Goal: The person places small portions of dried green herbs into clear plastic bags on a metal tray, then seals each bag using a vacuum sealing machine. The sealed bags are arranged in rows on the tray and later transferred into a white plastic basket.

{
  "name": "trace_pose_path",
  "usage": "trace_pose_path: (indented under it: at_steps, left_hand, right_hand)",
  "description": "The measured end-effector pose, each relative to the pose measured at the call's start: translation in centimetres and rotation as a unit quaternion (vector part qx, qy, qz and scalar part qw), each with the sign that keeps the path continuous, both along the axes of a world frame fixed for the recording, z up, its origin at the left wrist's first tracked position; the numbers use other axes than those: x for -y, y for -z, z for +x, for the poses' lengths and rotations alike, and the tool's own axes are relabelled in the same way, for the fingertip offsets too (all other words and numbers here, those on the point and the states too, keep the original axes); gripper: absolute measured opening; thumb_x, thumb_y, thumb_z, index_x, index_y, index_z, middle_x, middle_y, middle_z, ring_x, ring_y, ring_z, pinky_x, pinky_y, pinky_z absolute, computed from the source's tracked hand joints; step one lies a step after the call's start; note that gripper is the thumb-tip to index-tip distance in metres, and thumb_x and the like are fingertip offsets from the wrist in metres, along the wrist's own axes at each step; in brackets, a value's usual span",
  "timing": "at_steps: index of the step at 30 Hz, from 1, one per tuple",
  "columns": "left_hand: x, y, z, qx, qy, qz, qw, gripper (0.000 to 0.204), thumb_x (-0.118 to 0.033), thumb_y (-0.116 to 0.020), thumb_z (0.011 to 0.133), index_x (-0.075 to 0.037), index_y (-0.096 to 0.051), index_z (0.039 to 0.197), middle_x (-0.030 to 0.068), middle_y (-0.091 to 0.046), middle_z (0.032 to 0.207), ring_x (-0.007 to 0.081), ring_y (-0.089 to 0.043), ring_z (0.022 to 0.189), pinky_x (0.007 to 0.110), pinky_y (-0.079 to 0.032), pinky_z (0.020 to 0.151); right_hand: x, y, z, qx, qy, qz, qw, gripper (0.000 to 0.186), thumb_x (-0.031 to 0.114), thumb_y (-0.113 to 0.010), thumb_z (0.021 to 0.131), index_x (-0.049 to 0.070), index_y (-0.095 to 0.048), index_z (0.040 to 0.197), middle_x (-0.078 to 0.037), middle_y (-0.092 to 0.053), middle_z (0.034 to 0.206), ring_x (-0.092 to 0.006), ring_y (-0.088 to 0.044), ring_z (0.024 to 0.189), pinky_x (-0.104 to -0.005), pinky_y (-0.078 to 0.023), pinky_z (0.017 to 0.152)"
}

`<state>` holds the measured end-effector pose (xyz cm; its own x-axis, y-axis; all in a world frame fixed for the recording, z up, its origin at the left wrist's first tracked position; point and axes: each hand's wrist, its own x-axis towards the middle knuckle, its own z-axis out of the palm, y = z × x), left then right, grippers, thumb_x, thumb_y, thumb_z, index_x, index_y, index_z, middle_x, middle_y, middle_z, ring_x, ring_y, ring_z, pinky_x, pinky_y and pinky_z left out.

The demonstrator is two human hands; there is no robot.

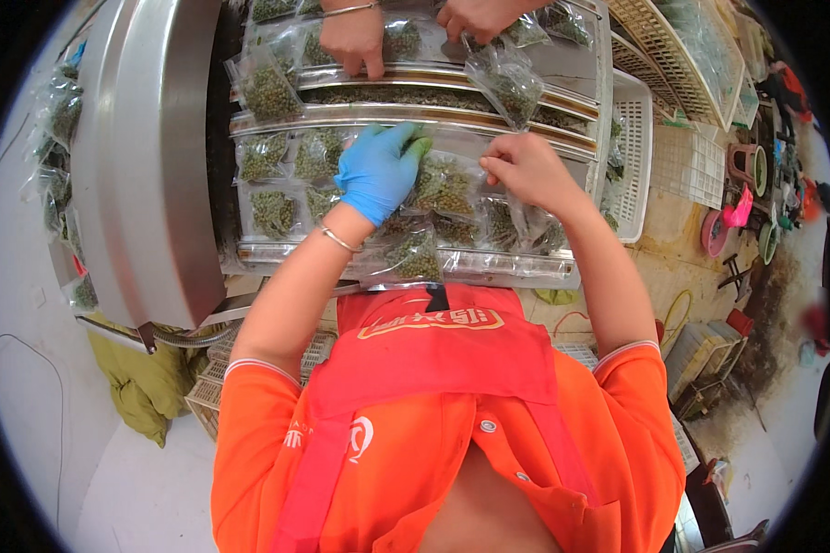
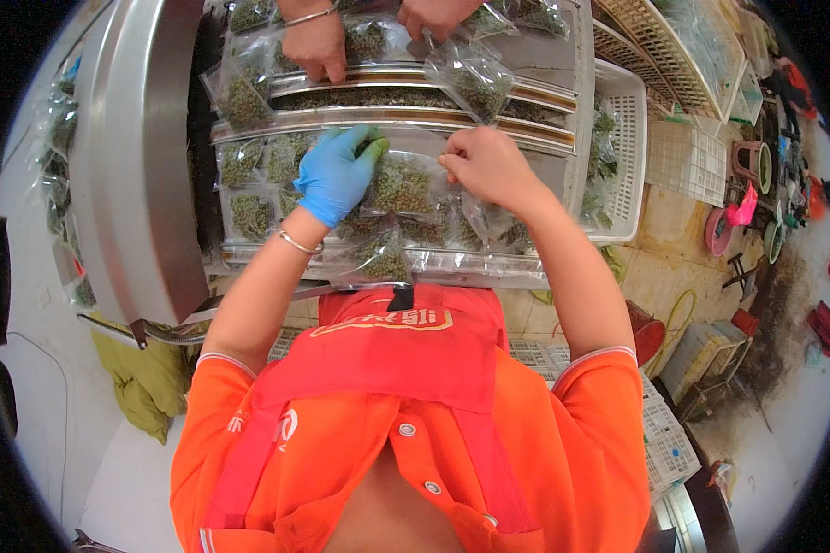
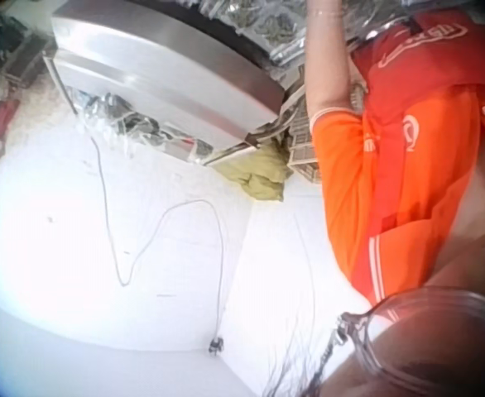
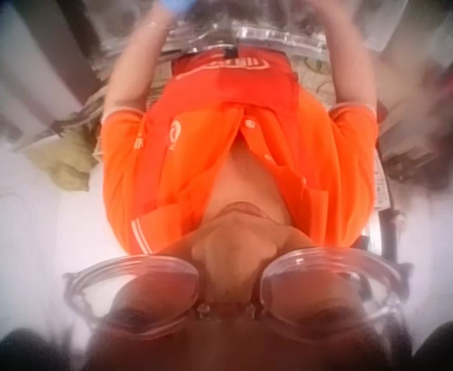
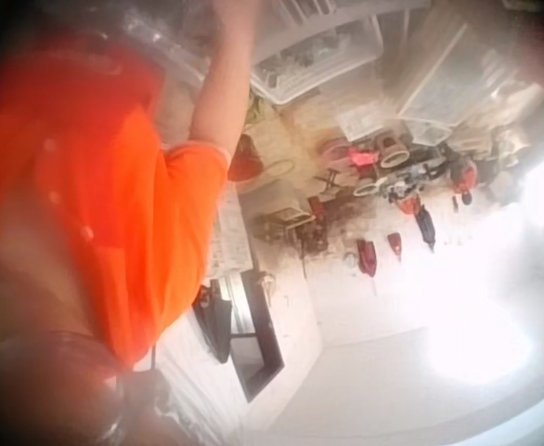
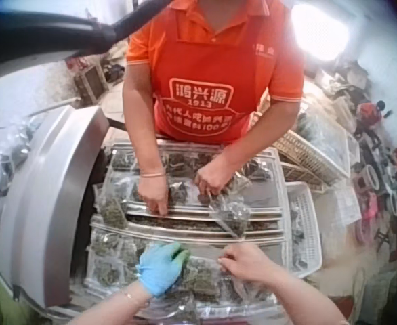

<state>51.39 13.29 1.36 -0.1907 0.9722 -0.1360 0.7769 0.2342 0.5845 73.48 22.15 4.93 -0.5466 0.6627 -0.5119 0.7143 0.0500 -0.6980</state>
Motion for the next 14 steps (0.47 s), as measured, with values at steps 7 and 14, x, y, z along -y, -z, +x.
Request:
trace_pose_path:
  at_steps: [7, 14]
  left_hand:
    - [-0.4, 2.8, 1.2, -0.199, 0.039, 0.133, 0.97, 0.051, -0.041, -0.072, 0.082, -0.022, -0.063, 0.129, 0.0075, -0.062, 0.116, 0.0294, -0.055, 0.108, 0.049, -0.038, 0.096]
    - [1.2, 1.9, 0.4, -0.16, 0.33, 0.027, 0.93, 0.075, -0.056, -0.068, 0.083, -0.019, -0.051, 0.145, 0.0138, -0.052, 0.143, 0.0397, -0.045, 0.132, 0.053, -0.034, 0.109]
  right_hand:
    - [0.8, 3.5, -1.2, 0.136, -0.033, 0.251, 0.958, 0.02, 0.023, -0.067, 0.085, 0.008, -0.065, 0.097, -0.015, -0.071, 0.091, -0.0399, -0.07, 0.08, -0.0499, -0.056, 0.072]
    - [-1.4, 4.5, 0.5, 0.16, -0.078, 0.35, 0.92, 0.035, 0.021, -0.072, 0.082, 0.014, -0.057, 0.112, -0.015, -0.067, 0.098, -0.0387, -0.07, 0.079, -0.0489, -0.056, 0.066]
